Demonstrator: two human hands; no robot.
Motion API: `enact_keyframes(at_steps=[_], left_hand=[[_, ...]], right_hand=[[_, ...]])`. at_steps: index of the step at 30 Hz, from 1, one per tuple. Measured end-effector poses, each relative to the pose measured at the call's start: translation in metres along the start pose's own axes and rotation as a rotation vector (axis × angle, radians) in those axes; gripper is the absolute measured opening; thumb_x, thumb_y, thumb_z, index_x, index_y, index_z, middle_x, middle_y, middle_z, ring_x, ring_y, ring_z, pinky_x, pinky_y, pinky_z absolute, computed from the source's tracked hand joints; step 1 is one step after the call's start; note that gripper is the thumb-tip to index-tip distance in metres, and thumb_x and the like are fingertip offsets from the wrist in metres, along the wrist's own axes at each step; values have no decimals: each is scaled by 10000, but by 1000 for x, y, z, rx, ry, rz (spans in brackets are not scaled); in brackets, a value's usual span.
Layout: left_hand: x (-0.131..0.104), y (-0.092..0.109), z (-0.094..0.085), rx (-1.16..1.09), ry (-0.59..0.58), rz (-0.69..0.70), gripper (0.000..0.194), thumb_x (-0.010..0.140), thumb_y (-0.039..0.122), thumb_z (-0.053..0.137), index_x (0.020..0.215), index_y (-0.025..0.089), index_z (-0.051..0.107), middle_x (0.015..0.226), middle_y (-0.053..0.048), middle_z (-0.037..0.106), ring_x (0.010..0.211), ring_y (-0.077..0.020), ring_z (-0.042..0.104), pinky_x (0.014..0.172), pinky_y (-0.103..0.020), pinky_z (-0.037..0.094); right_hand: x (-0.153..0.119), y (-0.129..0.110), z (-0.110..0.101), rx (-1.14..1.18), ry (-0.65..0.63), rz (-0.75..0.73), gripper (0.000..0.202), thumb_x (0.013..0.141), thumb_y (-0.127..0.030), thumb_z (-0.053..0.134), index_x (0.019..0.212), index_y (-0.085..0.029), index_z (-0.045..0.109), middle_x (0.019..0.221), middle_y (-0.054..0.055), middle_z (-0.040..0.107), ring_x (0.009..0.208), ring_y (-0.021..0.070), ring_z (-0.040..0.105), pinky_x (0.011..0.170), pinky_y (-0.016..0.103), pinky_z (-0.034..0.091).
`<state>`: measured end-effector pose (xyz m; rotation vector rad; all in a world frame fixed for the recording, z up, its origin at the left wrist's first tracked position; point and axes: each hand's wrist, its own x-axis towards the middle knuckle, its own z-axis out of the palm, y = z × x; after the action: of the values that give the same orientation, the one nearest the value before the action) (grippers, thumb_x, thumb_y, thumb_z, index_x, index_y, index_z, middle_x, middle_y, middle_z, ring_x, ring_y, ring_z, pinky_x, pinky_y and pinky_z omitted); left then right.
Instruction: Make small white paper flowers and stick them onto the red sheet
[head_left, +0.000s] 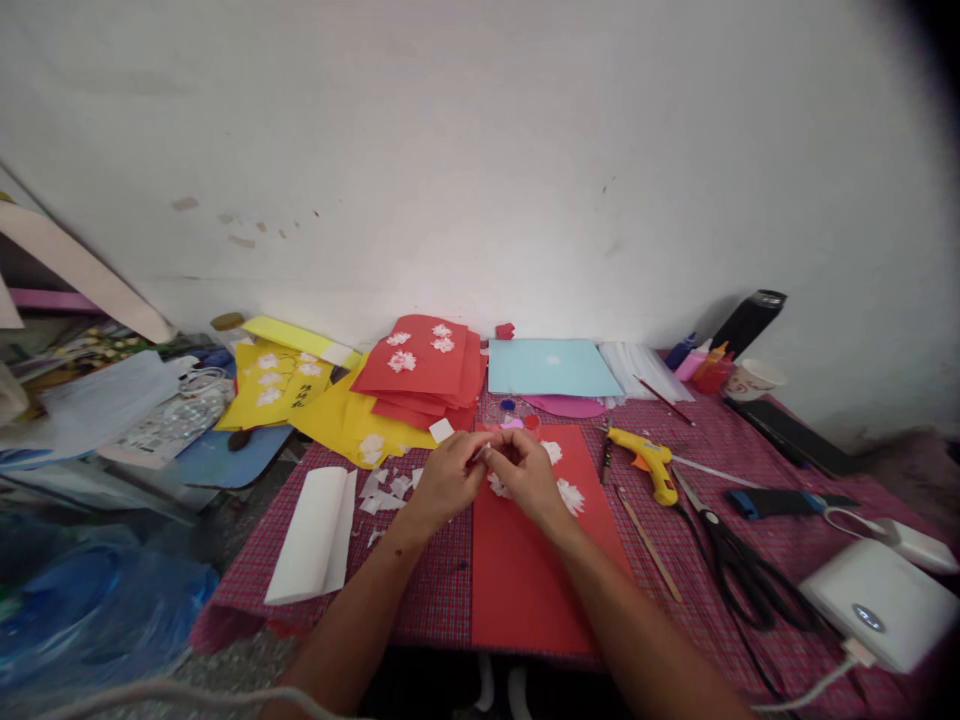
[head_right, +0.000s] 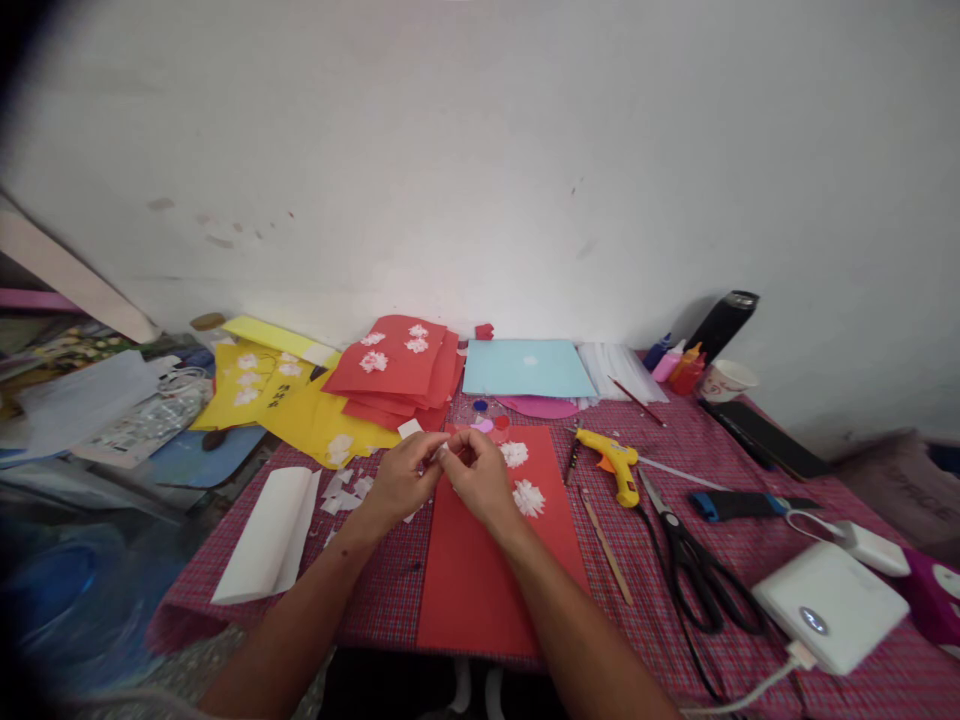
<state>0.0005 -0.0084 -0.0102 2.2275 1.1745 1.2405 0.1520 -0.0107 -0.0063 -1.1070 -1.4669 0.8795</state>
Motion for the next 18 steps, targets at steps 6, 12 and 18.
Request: enact_keyframes(at_steps=[6, 12, 18], left_hand=[[1, 2, 1, -38, 23, -10, 294, 866, 201, 584, 1147, 247, 659, 1001, -74, 697, 899, -207, 624, 831, -334, 471], [4, 11, -2, -194, 68, -72, 337, 824, 178, 621, 1152, 238, 670, 990, -64, 701, 844, -177, 632, 799, -307, 495], [3, 9, -4, -304, 63, -154, 300, 847, 169, 572, 1120, 220, 685, 1007, -66, 711, 885, -174, 655, 827, -304, 511]], right_hand=[[1, 5, 1, 28, 17, 24, 132, 799, -265, 561, 694, -197, 606, 610, -23, 535, 564, 135, 472, 531, 242, 377], [3, 1, -1, 146, 6, 95, 176, 796, -306, 589, 668, -187, 604, 591, -30, 525, 537, 120, 456, 507, 236, 361], [2, -2, 0, 204, -20, 129, 151, 776, -305, 617, 691, -181, 611, 581, -33, 532, 512, 110, 455, 487, 230, 360]])
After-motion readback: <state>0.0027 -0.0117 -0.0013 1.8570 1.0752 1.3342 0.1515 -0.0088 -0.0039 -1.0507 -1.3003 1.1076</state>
